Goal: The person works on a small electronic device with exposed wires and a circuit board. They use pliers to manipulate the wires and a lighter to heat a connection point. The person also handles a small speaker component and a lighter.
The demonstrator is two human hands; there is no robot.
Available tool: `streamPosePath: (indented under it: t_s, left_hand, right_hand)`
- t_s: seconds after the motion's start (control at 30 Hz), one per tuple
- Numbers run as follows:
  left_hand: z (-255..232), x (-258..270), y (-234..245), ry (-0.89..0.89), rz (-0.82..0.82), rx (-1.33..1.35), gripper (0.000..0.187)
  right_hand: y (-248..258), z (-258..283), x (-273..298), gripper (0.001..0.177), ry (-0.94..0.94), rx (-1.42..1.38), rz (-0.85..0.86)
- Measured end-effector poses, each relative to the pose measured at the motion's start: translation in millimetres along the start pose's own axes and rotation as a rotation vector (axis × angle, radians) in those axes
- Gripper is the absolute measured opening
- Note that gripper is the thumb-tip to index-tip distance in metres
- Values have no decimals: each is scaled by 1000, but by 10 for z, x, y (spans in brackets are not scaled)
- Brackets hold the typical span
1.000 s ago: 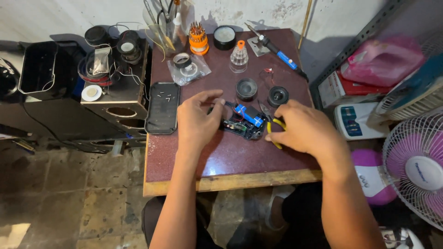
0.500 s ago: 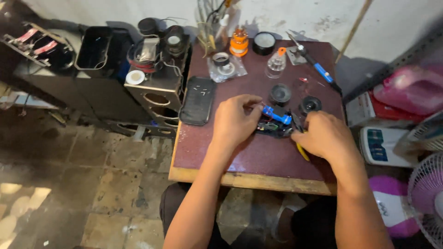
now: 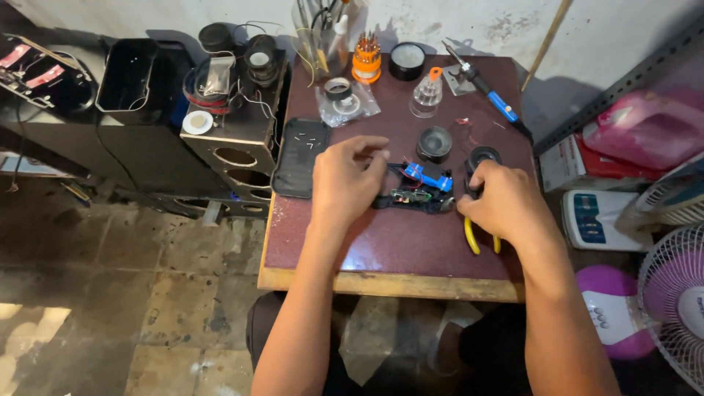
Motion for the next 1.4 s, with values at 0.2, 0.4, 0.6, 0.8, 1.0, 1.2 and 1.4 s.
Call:
streamPosePath:
  t_s: [0.2,0.4,0.6,0.8,1.0,1.2,1.4]
  left_hand:
    - [-51,48,79,-27,-34,38,22]
    - [4,13,12,-10,-17,33,21]
    - [-2,10,18,-24,-21,18,20]
    - [22,3,19,-44,-38,34,19]
    - [53,-22,94,-73,-102,72,16]
    - [3,-28,350,-96,-246,233,16]
    - [1,35,581,-73,-411,489,18]
  right_hand:
    - [26,-113,-7,35,-35,-35,58]
    - [8,-53,27,57,-30,-28,122]
    - [19,-24,73,62,-51,-1,161]
    - [-31,-101,10,50,-11,-38,128]
    - [-70,-206,7,32,48,-124,161]
    - [175,-361,44,13,131,-392,87]
    - [780,279,165,12,442,-663,-229]
Point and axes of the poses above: each hand's wrist, its own x-axis away from the middle knuckle, its own y-axis out of the back of the hand, z = x × y, the point moved 7 cm from there along -x, towards the middle knuckle, and after that the axes turned 7 degrees about y, right-handed, at the moved point
